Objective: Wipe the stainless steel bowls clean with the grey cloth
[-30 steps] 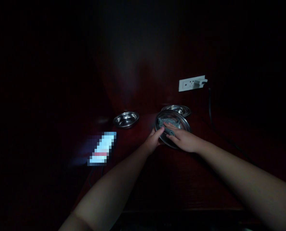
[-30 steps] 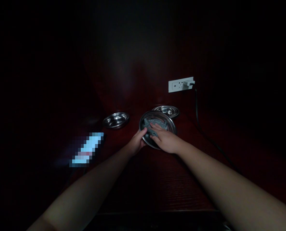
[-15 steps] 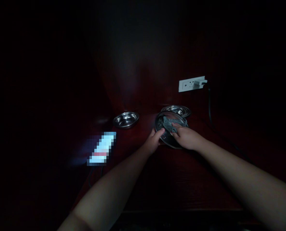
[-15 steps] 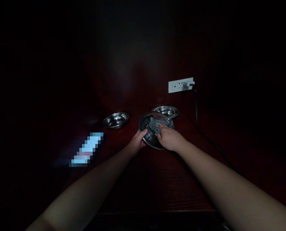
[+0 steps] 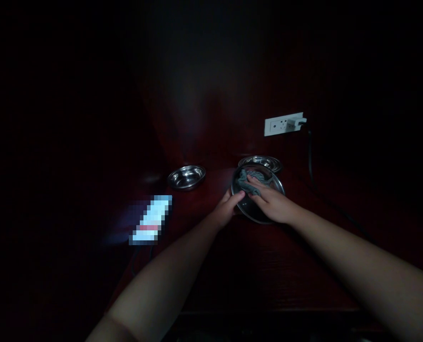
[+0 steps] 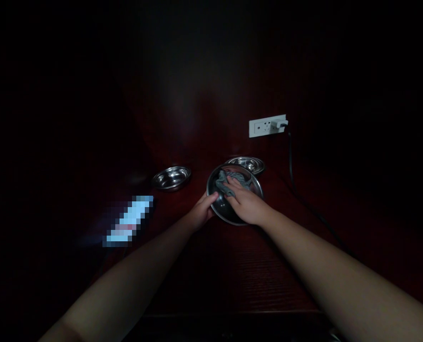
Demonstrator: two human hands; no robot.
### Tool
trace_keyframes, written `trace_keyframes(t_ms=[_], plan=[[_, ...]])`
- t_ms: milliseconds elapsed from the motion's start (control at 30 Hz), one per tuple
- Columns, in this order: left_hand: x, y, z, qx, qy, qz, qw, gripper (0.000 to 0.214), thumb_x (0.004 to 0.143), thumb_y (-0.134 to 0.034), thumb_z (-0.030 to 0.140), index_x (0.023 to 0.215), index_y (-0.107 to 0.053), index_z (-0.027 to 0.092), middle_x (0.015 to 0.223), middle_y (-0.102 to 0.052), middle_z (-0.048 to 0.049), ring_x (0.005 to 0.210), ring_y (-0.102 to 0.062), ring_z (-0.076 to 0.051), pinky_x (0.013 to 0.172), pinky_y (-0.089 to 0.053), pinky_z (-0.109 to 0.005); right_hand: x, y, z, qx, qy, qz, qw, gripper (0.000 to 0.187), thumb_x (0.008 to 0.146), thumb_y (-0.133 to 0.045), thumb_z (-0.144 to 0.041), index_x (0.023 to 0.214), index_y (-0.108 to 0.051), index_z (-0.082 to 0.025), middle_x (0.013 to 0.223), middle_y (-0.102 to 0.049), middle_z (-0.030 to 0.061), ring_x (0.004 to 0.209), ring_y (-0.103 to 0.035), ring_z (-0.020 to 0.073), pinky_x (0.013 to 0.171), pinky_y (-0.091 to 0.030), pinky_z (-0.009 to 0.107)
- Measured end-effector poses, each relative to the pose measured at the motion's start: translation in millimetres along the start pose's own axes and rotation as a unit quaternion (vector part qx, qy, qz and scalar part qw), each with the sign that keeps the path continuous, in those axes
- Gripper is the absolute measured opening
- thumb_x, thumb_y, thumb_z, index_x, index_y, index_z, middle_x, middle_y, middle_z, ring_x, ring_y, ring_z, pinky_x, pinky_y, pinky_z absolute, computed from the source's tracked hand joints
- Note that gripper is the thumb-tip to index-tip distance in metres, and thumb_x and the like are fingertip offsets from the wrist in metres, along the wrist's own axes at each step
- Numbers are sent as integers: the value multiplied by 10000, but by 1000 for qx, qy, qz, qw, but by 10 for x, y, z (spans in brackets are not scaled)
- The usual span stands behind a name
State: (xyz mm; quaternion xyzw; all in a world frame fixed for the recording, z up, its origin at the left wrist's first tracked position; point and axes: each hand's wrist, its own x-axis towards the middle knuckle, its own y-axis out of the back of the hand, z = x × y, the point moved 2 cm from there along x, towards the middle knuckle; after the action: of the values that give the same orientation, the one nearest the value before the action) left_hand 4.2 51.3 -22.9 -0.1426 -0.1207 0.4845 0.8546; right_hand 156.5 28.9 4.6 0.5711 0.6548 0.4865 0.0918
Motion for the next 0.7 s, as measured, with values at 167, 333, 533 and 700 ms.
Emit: trace_keyframes(t_ms=[167, 333, 533, 700], plan=[[8, -7, -6, -11, 2, 4, 1000, 566, 749, -656, 421, 1259, -494, 238, 1198, -623, -89, 1022, -625, -247, 899, -493, -418, -27, 25, -87, 39, 73, -48, 995, 464, 912, -398, -320, 1358, -471, -216, 1481, -355, 58, 1383, -266, 255, 1142, -209, 503], [1, -2, -16, -12, 5, 24, 1000, 576, 762, -631, 470, 1259, -489, 215, 1202, -614, -109, 1031, -618, -269, 887, -495, -451, -42, 39, -177, 71, 83, -84, 990, 448, 925, -400, -337, 1352, -476, -227, 1396, -488, 59, 1344, -360, 249, 1133, -255, 495], [32, 7, -15, -29, -26, 47, 998, 586, 766, -621, 508, 1257, -487, 216, 1261, -575, -116, 1087, -592, -266, 933, -472, -426, -31, 73, -253, 110, 107, -126, 980, 441, 938, -401, -355, 1338, -481, -188, 1328, -552, 82, 1242, -485, 242, 1085, -329, 492], [50, -7, 8, -67, -5, 80, 995, 600, 773, -606, 515, 1266, -484, 195, 1238, -592, -136, 1066, -605, -275, 901, -491, -416, -39, 86, -256, 114, 88, -164, 976, 430, 947, -375, -392, 1290, -530, -183, 1254, -606, 71, 1102, -579, 213, 1028, -402, 440]])
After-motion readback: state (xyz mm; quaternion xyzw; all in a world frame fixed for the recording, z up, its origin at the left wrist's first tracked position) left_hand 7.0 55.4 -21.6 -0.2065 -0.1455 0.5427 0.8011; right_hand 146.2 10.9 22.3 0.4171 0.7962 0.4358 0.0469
